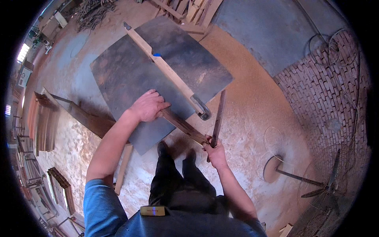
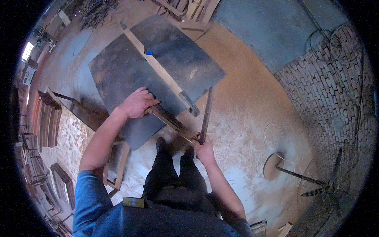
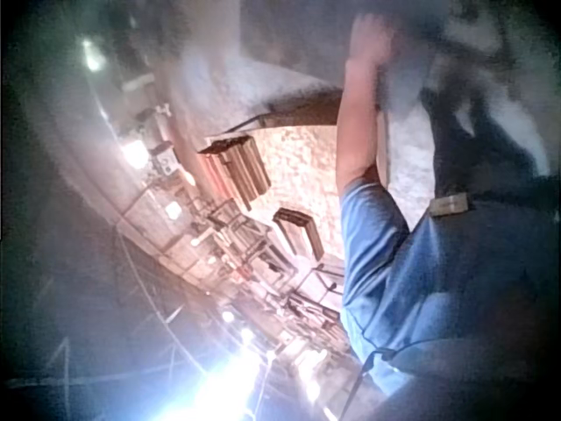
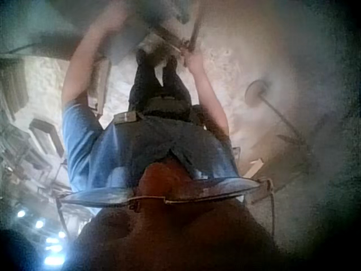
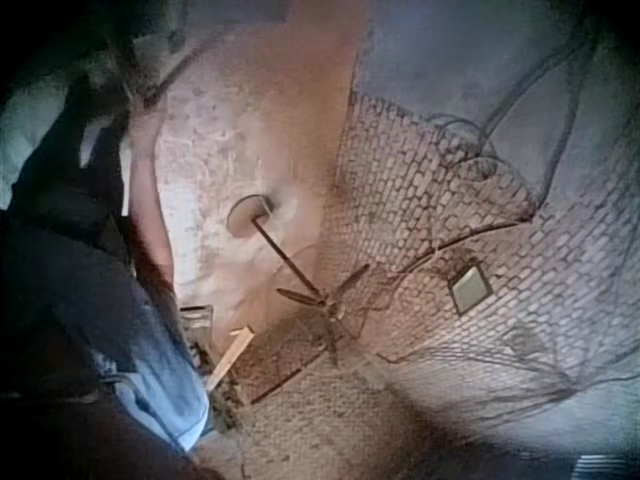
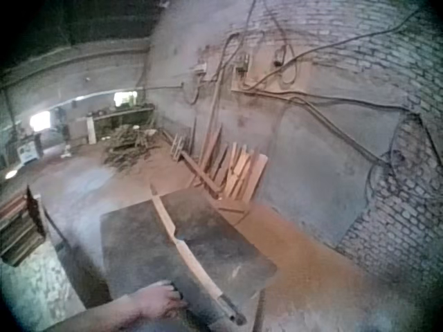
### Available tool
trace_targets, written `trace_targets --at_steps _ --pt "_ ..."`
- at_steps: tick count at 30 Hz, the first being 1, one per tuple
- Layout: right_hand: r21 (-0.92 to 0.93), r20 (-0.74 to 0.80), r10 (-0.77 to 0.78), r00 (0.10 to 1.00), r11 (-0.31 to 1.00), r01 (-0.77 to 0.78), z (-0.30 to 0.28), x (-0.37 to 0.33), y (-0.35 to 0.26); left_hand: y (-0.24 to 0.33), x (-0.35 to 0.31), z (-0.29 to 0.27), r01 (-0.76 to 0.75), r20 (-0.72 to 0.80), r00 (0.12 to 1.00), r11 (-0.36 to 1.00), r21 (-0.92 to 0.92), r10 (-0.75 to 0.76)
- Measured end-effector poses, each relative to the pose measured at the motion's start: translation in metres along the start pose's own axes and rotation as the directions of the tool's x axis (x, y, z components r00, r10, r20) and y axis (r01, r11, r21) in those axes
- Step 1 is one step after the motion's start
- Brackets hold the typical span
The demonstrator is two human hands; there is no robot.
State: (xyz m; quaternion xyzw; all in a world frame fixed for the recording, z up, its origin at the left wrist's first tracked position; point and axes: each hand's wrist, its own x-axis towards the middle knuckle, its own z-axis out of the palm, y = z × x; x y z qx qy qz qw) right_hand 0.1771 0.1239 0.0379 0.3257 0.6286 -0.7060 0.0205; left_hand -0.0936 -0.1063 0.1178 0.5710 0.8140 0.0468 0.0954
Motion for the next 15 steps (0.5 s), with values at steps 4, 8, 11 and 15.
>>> trace_targets --at_steps 4,8,11,15 --pt "-0.190 -0.011 -0.029 1.000 0.982 0.026 0.003 -0.001 0.008 -0.005 0.008 0.014 0.006 -0.364 0.930 0.989 0.148 0.049" --pt "0.127 -0.077 0.099 0.992 0.988 -0.089 0.001 0.004 0.011 0.052 0.016 0.024 0.597 -0.296 0.632 0.694 -0.403 -0.716" --pt "0.203 -0.063 0.128 0.990 0.973 -0.113 0.004 0.000 0.002 0.094 -0.002 0.099 0.600 0.065 0.621 0.421 -0.681 -0.781" --pt "0.234 -0.009 0.122 0.992 0.965 -0.116 0.005 -0.004 0.001 0.177 0.020 0.118 0.474 0.175 0.638 0.203 -0.857 -0.750"
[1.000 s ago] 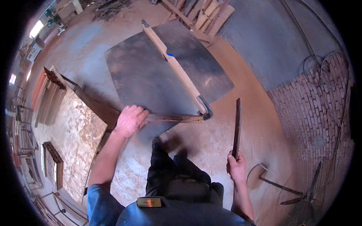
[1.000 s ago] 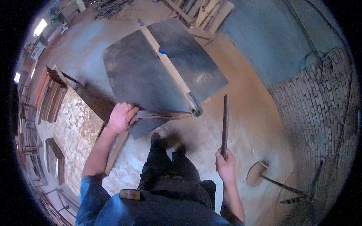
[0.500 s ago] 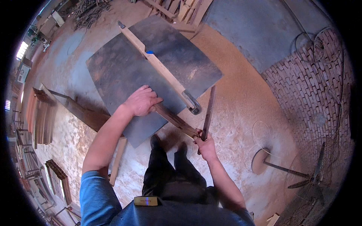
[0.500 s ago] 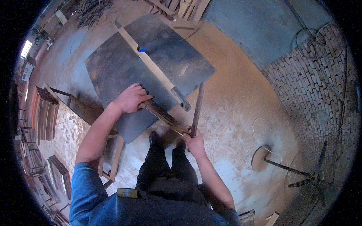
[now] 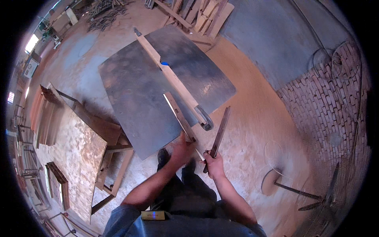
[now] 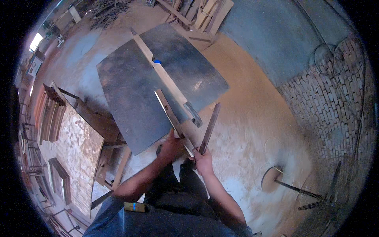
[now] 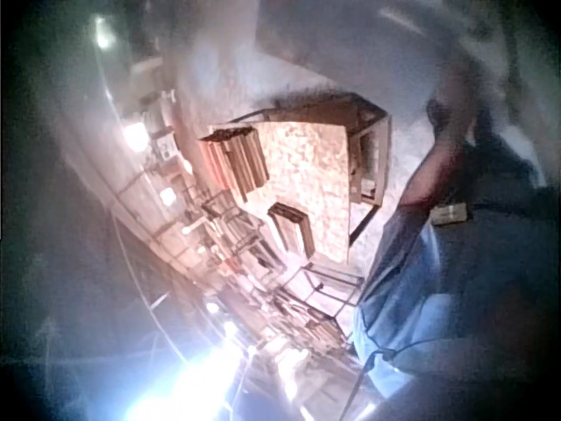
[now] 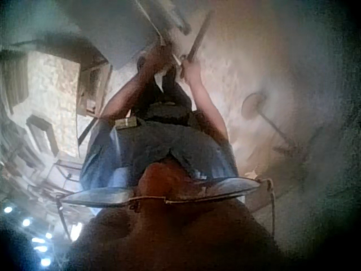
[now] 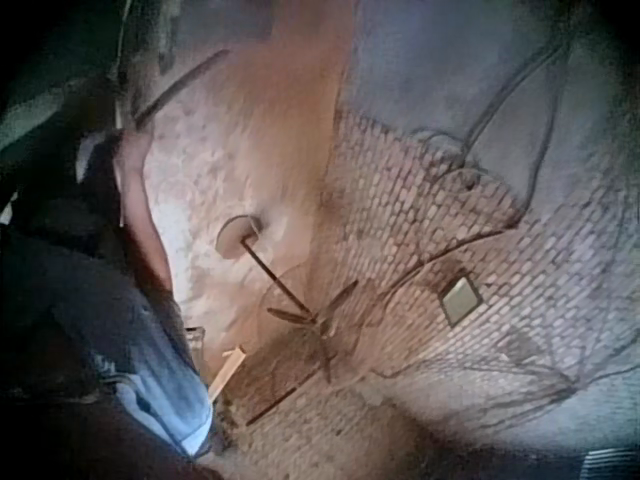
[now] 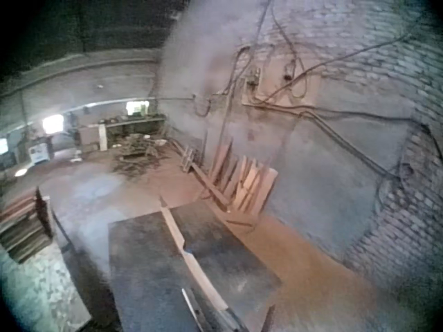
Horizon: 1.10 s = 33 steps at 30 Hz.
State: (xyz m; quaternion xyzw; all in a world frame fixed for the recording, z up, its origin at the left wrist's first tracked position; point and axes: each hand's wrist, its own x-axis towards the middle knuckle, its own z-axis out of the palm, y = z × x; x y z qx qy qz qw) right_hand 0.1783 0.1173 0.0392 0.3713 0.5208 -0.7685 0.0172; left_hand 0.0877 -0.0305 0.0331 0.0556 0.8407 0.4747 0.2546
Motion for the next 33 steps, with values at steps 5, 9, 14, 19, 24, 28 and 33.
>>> trace_targets --at_steps 5,9,14,19,24,28,33 --pt "-0.007 -0.012 0.015 1.000 1.000 -0.015 -0.004 -0.007 -0.021 0.032 0.015 0.004 -0.053 -0.082 0.996 0.966 -0.253 0.034" --pt "-0.281 0.019 0.000 1.000 0.960 0.005 -0.040 -0.033 -0.050 0.036 0.058 -0.014 0.014 -0.102 0.994 0.963 -0.271 -0.043" --pt "-0.570 0.067 -0.015 0.998 0.820 0.051 -0.085 -0.086 -0.062 0.025 0.110 -0.036 0.022 -0.158 0.987 0.989 0.145 0.001" --pt "-0.672 0.134 0.044 0.990 0.738 0.059 -0.103 -0.120 -0.054 0.025 0.119 -0.043 -0.028 -0.124 0.990 0.951 0.308 0.069" --pt "-0.735 0.171 0.015 0.985 0.668 0.118 -0.087 -0.110 -0.063 0.038 0.124 -0.038 0.071 -0.282 0.959 0.974 0.217 -0.007" --pt "-0.756 0.180 0.015 0.984 0.642 0.129 -0.083 -0.098 -0.067 0.043 0.125 -0.038 0.098 -0.298 0.954 0.972 0.212 -0.031" --pt "-0.817 0.234 -0.039 0.971 0.534 0.218 -0.074 -0.091 -0.074 0.044 0.124 -0.040 0.166 -0.269 0.958 0.961 0.221 -0.104"
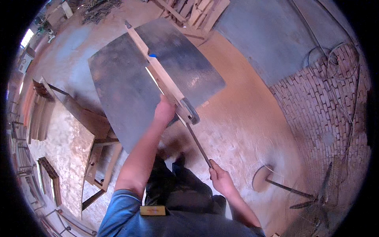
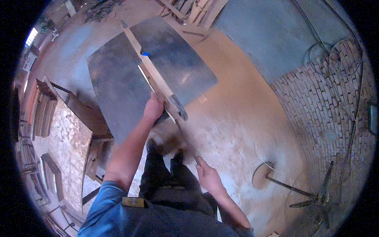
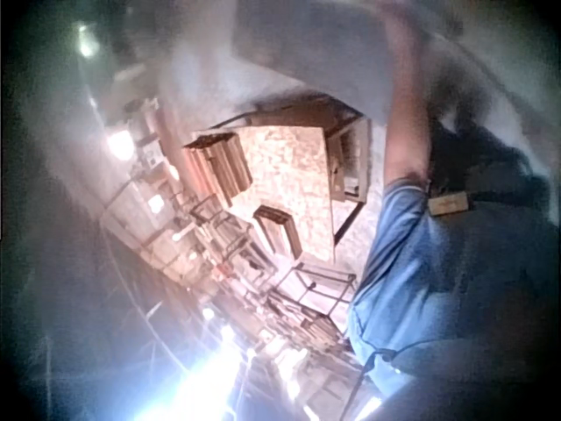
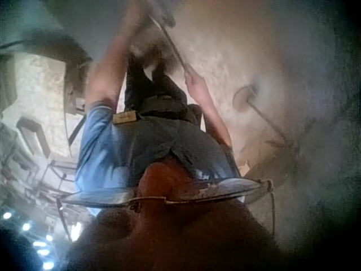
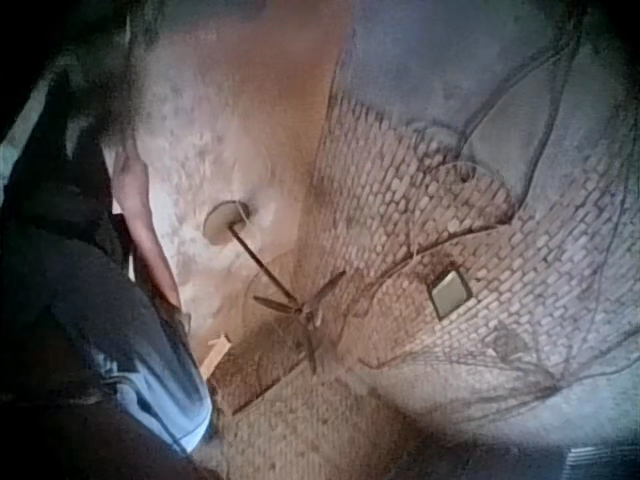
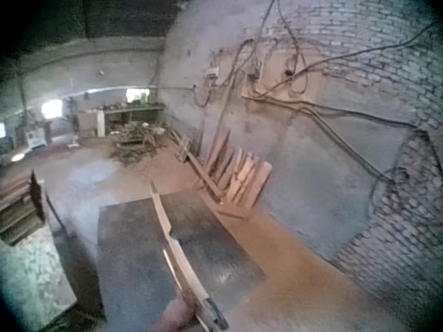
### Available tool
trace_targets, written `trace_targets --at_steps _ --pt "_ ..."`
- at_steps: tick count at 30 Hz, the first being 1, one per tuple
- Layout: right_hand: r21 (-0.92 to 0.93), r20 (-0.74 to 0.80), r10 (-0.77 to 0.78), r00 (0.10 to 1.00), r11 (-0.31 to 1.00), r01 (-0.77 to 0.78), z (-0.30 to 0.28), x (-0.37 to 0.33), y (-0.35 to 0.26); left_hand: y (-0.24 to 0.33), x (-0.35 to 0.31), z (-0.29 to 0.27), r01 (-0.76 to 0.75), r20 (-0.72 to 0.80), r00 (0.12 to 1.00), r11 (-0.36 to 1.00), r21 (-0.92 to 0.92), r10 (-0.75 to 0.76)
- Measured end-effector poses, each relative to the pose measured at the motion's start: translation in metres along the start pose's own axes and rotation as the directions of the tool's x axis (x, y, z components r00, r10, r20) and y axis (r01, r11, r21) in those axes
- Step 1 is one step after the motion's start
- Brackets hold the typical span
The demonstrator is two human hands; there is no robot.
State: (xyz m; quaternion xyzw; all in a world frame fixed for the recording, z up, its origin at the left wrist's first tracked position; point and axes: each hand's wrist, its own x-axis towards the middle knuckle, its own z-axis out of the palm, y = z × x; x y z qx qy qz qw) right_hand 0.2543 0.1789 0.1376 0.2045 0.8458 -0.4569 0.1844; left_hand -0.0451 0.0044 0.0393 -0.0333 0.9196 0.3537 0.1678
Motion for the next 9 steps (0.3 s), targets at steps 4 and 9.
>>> trace_targets --at_steps 4,9 --pt "-0.032 0.037 0.096 0.995 0.995 -0.095 -0.004 0.002 -0.011 0.005 0.003 -0.004 0.018 0.033 0.999 0.999 0.030 -0.019" --pt "-0.068 0.063 0.133 0.989 0.989 -0.128 -0.005 0.016 -0.025 -0.002 0.023 -0.009 0.022 0.036 0.999 1.000 0.004 -0.022"
